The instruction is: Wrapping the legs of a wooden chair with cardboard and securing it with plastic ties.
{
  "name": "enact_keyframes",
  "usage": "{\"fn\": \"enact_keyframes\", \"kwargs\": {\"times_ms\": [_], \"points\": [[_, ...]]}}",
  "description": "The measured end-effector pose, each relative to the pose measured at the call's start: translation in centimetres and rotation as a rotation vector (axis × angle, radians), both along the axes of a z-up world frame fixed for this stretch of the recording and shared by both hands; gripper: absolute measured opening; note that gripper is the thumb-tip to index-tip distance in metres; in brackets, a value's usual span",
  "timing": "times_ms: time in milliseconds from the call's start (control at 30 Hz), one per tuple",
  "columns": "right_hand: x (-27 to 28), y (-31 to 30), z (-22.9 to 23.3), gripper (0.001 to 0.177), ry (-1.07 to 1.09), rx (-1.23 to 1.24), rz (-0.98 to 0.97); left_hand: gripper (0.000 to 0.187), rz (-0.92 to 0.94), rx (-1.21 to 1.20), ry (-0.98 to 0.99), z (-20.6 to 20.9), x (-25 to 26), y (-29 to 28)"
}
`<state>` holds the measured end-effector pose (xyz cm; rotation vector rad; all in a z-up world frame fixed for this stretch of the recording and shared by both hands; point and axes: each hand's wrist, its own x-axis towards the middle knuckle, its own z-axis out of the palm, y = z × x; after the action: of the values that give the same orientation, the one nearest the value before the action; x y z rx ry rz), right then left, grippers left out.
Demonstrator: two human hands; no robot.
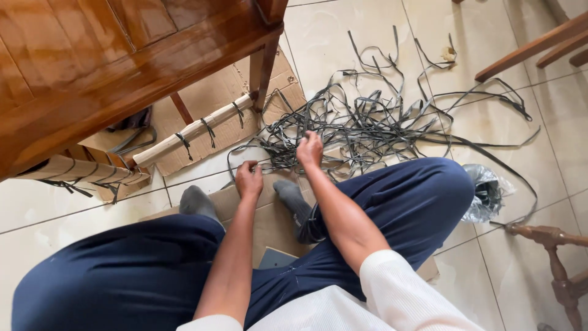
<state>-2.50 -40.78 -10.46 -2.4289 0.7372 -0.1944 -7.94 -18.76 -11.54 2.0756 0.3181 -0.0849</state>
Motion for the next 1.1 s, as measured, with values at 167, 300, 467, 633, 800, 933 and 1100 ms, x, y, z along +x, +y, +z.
{"fn": "enact_keyframes", "kwargs": {"times_ms": [167, 300, 467, 633, 800, 933, 1100], "points": [[4.0, -5.9, -3.0, 0.046, -0.053, -0.025, 0.105, 0.021, 0.116, -0.003, 0.149, 0.4, -0.8, 2.2], [5.6, -7.5, -4.5, 0.042, 0.309, 0.055, 0.113, 0.025, 0.115, 0.009, 0.191, 1.0, -1.1, 2.7], [4.2, -5.3, -0.2, 0.027, 0.471, 0.059, -0.090, 0.026, 0.067, 0.014, 0.231, 1.5, -0.5, 2.2], [3.4, -5.8, 0.9, 0.021, 0.357, 0.048, -0.174, 0.026, 0.024, 0.025, 0.199, 0.7, -0.6, 2.1], [3.5, -5.6, 0.3, 0.024, 0.149, 0.051, 0.012, 0.024, 0.013, 0.019, 0.204, 0.5, -0.5, 2.2], [4.0, -3.8, 3.3, 0.031, 0.294, 0.009, 0.047, 0.024, 0.022, 0.003, 0.213, 0.9, -0.6, 2.3], [3.9, -7.4, -7.4, 0.030, 0.200, -0.036, 0.050, 0.025, 0.033, -0.030, 0.261, 1.8, -0.4, 2.2]]}}
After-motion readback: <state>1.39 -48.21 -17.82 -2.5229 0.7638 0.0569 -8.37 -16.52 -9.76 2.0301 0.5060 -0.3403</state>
